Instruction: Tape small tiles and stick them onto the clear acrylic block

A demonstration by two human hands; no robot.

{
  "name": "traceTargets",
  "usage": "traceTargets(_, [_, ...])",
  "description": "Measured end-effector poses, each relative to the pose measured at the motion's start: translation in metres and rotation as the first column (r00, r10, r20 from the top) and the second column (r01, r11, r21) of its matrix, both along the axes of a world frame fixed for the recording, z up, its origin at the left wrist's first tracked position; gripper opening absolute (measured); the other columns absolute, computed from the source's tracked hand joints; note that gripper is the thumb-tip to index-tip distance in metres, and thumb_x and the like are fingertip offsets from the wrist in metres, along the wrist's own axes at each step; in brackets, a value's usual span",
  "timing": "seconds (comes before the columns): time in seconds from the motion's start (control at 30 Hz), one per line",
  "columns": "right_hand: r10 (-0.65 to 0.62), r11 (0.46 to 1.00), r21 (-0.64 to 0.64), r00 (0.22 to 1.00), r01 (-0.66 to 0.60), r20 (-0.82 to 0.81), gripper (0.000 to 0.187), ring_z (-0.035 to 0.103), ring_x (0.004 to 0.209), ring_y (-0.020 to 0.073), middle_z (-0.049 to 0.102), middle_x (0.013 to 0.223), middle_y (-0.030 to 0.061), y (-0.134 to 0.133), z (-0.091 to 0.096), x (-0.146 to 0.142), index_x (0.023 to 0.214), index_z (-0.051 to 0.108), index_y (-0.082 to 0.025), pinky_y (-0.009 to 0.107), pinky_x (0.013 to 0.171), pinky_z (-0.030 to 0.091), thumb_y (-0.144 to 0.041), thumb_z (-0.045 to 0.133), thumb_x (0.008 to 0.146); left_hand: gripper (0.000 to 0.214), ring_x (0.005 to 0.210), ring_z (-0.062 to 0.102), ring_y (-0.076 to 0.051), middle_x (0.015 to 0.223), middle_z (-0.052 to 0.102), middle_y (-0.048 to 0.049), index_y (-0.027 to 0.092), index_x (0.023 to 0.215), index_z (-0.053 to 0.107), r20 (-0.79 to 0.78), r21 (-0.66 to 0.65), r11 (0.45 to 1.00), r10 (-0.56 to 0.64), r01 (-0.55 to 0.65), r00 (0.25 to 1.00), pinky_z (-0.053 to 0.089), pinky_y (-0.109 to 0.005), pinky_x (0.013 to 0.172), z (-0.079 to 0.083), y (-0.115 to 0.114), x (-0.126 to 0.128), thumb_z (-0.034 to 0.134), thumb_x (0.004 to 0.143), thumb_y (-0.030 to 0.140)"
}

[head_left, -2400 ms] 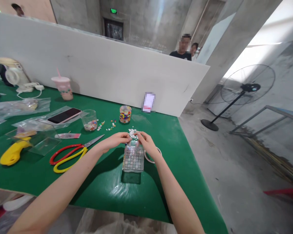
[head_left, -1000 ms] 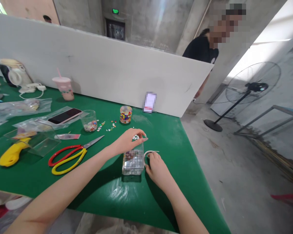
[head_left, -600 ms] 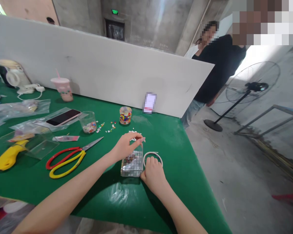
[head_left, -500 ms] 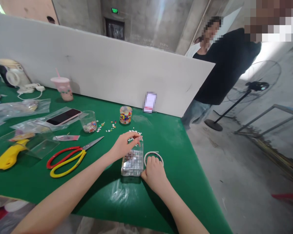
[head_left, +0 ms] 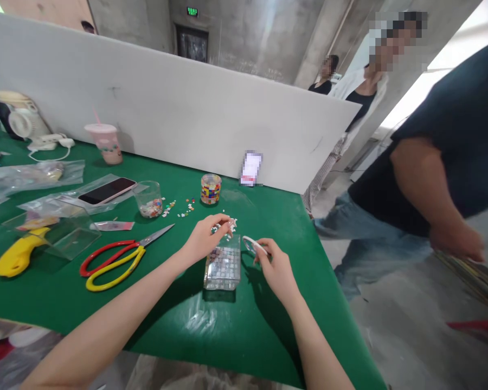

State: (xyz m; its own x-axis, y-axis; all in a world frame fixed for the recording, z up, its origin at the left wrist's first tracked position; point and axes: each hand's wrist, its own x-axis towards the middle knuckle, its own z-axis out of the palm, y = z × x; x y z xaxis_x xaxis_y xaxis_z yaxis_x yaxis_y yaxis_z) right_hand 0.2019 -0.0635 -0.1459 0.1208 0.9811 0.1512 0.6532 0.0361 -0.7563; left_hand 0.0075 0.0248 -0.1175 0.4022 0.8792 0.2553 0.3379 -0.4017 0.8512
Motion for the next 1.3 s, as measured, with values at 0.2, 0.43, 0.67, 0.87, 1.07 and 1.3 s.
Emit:
traceTargets(0.2, [0.078,0.974,0.228,0.942,-0.001,-0.327,0.021,0.07,0.069,0.0173,0.074,0.077,0.0039,-0.008,0.007,-0.01,0.102,0.056,-0.021,0.032,0.072,0.056,-0.04,0.05,0.096,0.046,0.112,0.065,-0.025,0.113,0.074,-0.0071,0.019,0.123,0.063,0.044,-0.086,0.989,-0.119,0.122,0.992,0.046,-0.036,0.101,0.006,-0.007,0.002,0.042,0.094,0.047])
traceTargets(0.43, [0.248,0.953,0.263,0.882,-0.149,-0.401,0.014,0.075,0.083,0.02,0.078,0.092,0.0056,-0.015,0.006,-0.018,0.1,0.062,-0.022,0.033,0.078,0.059,-0.03,0.064,0.088,0.041,0.114,0.064,-0.028,0.119,0.073,-0.0074,0.019,0.109,0.072,0.122,-0.14,0.975,-0.153,0.17,0.981,0.048,-0.038,0.101,0.018,-0.009,0.001,0.054,0.088,0.049])
traceTargets(0.67, [0.38,0.915,0.266,0.874,-0.305,-0.304,0.025,0.073,0.084,0.0185,0.076,0.09,0.004,-0.017,-0.002,-0.023,0.114,0.06,-0.023,0.032,0.079,0.058,-0.019,0.059,0.09,0.042,0.118,0.061,-0.029,0.129,0.068,-0.0095,0.02,0.116,0.07,0.205,-0.199,0.956,-0.175,0.216,0.963,0.045,-0.042,0.105,0.024,-0.017,0.0,0.068,0.081,0.044])
traceTargets(0.87, [0.419,0.88,0.321,0.891,-0.351,-0.174,0.019,0.066,0.085,0.0177,0.07,0.093,0.0051,-0.017,-0.005,-0.019,0.101,0.063,-0.022,0.031,0.077,0.055,-0.013,0.057,0.086,0.058,0.134,0.05,-0.03,0.146,0.055,-0.0083,0.026,0.133,0.061,0.31,-0.269,0.853,-0.364,0.448,0.878,0.04,-0.045,0.112,0.024,-0.019,-0.002,0.068,0.081,0.052])
traceTargets(1.07, [0.472,0.829,0.359,0.881,-0.428,-0.038,0.02,0.061,0.082,0.0187,0.069,0.085,0.0038,-0.016,0.006,-0.019,0.091,0.062,-0.023,0.032,0.076,0.053,-0.008,0.052,0.083,0.064,0.133,0.051,-0.03,0.145,0.056,-0.0093,0.028,0.139,0.054,0.388,-0.323,0.759,-0.438,0.565,0.811,0.043,-0.044,0.109,0.024,-0.017,-0.007,0.072,0.081,0.048])
traceTargets(1.3, [0.479,0.777,0.422,0.874,-0.468,0.086,0.02,0.056,0.071,0.0172,0.065,0.075,0.0,-0.019,0.012,-0.022,0.085,0.059,-0.024,0.035,0.076,0.047,-0.006,0.052,0.079,0.063,0.136,0.049,-0.029,0.146,0.053,-0.0084,0.029,0.137,0.054,0.423,-0.296,0.671,-0.546,0.68,0.723,0.039,-0.044,0.113,0.024,-0.016,-0.013,0.077,0.08,0.038])
